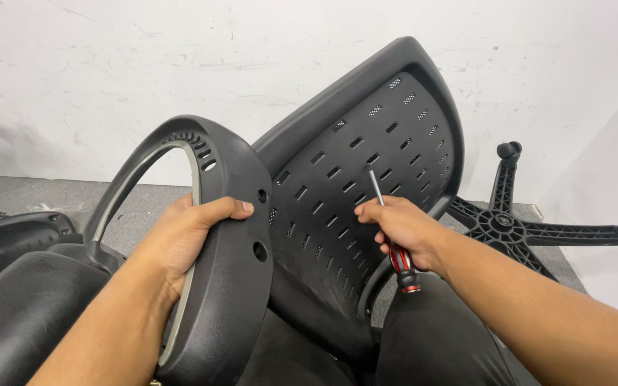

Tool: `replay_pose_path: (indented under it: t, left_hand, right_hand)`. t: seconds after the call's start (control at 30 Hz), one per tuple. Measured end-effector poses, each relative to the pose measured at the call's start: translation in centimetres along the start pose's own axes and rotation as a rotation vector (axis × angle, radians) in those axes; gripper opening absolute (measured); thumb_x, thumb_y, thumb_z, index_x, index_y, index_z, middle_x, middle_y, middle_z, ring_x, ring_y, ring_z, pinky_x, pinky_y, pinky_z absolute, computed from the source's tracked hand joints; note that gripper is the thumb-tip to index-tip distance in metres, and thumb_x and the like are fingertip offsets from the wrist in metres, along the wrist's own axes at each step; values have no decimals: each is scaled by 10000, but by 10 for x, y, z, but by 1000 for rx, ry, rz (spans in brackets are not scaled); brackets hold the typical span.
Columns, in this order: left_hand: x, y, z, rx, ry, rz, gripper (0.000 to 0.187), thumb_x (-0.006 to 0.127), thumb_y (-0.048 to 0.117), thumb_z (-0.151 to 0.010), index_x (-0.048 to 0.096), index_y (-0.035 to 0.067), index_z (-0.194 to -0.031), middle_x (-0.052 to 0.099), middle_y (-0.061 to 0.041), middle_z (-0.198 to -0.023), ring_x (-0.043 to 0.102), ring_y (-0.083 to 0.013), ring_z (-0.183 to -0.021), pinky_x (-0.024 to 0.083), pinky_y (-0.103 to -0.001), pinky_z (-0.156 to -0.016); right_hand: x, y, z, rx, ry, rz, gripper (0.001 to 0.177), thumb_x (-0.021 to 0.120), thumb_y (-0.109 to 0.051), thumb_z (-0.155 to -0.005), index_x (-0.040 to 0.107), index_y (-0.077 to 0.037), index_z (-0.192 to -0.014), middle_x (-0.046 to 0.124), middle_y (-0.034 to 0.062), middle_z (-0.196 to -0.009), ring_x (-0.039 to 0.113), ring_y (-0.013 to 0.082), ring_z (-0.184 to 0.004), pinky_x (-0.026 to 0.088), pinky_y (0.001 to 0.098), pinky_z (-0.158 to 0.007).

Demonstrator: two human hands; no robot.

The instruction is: The person attaches a black plastic chair armrest to the side of a perforated chair back using a screwdriver and screws. They align the armrest, insert screws into the holes, and tighten them to secure the part.

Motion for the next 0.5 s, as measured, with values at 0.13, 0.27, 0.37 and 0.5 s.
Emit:
replay_pose_path:
  t: [0.13, 0.27, 0.37, 0.5]
  left_hand:
    - [1, -5, 3, -1, -28, 15, 612, 735, 163, -705, 542, -70, -1237, 663, -257, -968, 712, -264, -722, 619, -369, -544]
    - [0, -9, 5, 55, -113, 50, 678, 725, 143, -669, 540, -45, -1294, 663, -246, -983, 717, -263, -749, 637, -374, -573]
    - [-10, -15, 6, 46, -113, 56, 703, 703, 133, -677, 514, -57, -1327, 680, -289, -985, 736, -301, -750, 616, -378, -573]
    - [-28, -24, 3, 40, -172, 215, 729, 705, 113, -669, 505, -52, -1350, 678, -282, -1010, 758, -288, -771, 652, -361, -586]
  right_hand:
    - [1, -14, 24, 96, -137, 9, 402, 498, 1, -818, 629, -37, -1196, 648, 59, -942, 543, 124, -680, 492, 306, -570]
    - [14, -24, 67, 48, -327, 0, 541, 542, 1, -889, 512, -14, -1428, 719, 122, -1041, 669, 150, -834, 567, 308, -689]
    - [29, -37, 105, 7, -485, 35, 727, 550, -62, -973, 230, -186, -1614, 772, 138, -1064, 719, 166, -920, 608, 303, -817]
    - [61, -46, 139, 106, -449, 330, 781, 514, -257, -976, 138, -358, -1653, 664, 80, -750, 683, 154, -643, 580, 322, -584]
Point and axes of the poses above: each hand's wrist, its own z-axis away from the middle knuckle, its own x-axis out of the palm, y = z × x, the point moved 2 cm from there along -z, towards the middle knuckle
